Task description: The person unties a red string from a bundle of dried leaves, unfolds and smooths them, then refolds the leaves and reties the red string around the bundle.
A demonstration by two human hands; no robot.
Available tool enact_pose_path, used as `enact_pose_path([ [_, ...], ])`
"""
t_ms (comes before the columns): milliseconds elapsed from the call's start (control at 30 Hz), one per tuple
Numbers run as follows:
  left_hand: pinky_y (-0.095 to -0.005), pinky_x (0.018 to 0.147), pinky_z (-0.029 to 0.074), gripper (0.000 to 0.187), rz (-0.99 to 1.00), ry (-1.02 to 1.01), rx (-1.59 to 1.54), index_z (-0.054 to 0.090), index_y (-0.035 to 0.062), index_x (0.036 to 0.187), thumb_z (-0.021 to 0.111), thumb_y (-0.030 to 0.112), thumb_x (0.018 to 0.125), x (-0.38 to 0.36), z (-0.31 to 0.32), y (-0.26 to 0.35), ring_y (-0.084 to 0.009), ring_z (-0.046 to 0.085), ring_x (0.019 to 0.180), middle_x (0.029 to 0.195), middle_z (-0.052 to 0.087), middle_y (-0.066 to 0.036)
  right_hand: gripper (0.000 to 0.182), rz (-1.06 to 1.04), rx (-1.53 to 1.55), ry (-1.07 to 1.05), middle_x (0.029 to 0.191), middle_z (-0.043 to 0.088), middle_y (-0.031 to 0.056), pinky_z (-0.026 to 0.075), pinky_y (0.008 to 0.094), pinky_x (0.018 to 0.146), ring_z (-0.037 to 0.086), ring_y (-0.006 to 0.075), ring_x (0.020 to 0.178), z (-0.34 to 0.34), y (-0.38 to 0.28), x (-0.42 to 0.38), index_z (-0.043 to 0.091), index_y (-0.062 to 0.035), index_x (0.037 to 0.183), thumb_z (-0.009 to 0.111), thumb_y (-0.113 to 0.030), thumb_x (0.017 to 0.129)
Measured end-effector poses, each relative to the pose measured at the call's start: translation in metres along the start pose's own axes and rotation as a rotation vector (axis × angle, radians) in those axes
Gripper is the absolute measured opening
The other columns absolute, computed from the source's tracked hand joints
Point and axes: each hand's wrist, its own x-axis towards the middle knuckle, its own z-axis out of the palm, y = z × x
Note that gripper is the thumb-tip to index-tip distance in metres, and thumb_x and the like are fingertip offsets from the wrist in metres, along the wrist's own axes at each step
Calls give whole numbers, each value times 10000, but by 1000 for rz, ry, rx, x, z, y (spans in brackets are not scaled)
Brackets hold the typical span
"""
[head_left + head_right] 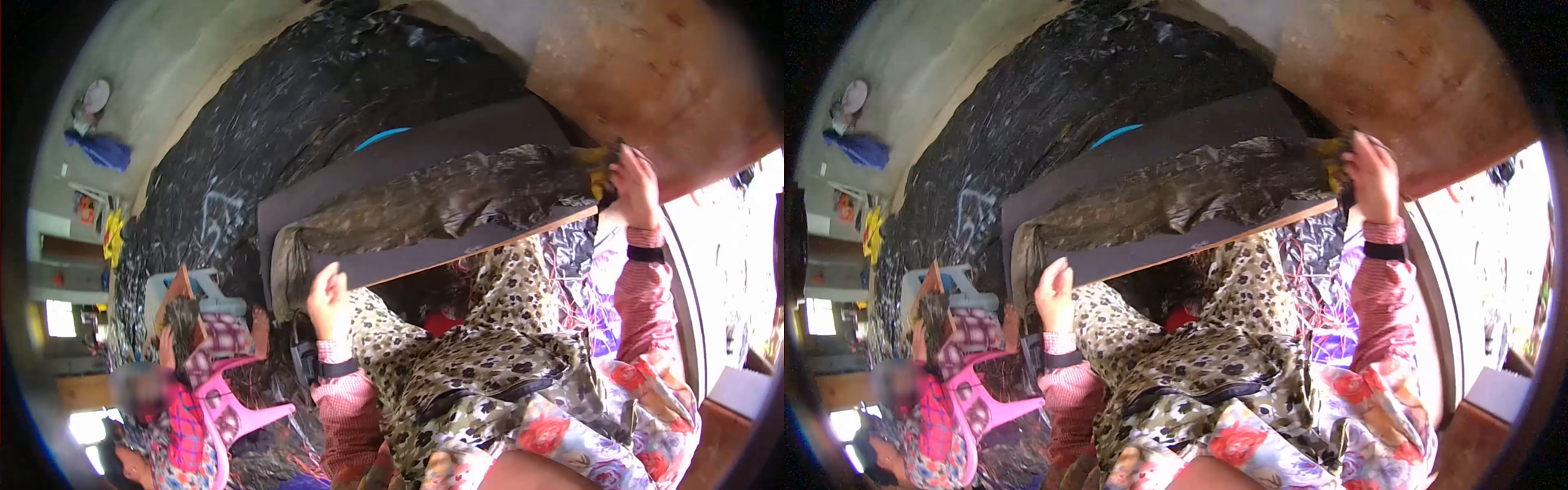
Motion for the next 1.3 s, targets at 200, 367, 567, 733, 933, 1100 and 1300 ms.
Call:
enact_pose_path([
  [200,-336,1015,381,672,449,-335,-44,400,-6,1340,744,101,773,-13,89,111,-274,477,1223,1383,428,-172,271,219,-208,-759,906,669,59,494,247,751,624,103,830,166,-5,-97,645,5,1038,639,-213,878],
  [367,-273,847,461,259,160,-281,-444,598,-7,1144,599,98,907,4,57,124,-122,582,932,1022,645,-21,223,126,317,-955,953,669,39,478,249,802,595,94,899,211,1,-132,642,18,1047,644,-130,880],
  [567,-314,949,439,355,253,82,-154,509,3,1267,487,207,977,10,-60,155,-182,579,1048,1189,600,-84,160,422,150,-794,862,624,10,468,240,734,573,93,788,166,98,-114,618,-18,974,577,-165,930],
  [733,-395,1005,398,442,280,288,-584,435,31,1336,472,291,980,3,-139,215,-233,520,1152,1283,529,-94,378,564,-107,-1015,862,653,47,496,232,694,618,108,743,178,147,-150,612,-5,1060,588,-356,922],
  [933,-391,1053,360,457,375,203,-703,405,23,1369,433,286,995,-14,-214,272,-228,477,1216,1342,490,-114,1282,1368,362,-1307,1290,488,260,440,377,947,547,272,1125,283,183,-203,30,35,1458,314,-914,644],
  [1100,-438,1066,341,476,414,-52,-616,390,9,1366,444,296,989,-79,-302,282,-263,479,1207,1378,454,-140,881,1226,1388,-961,1234,528,229,372,528,1009,517,394,1116,395,136,-151,423,-19,1280,397,-757,799],
  [1300,-459,1144,203,506,357,601,-697,283,40,1424,344,330,1013,-60,-247,245,-247,292,1366,1468,344,-107,643,444,1007,-880,1269,531,145,369,442,1038,502,290,1171,315,12,39,416,10,1307,578,-447,885],
])
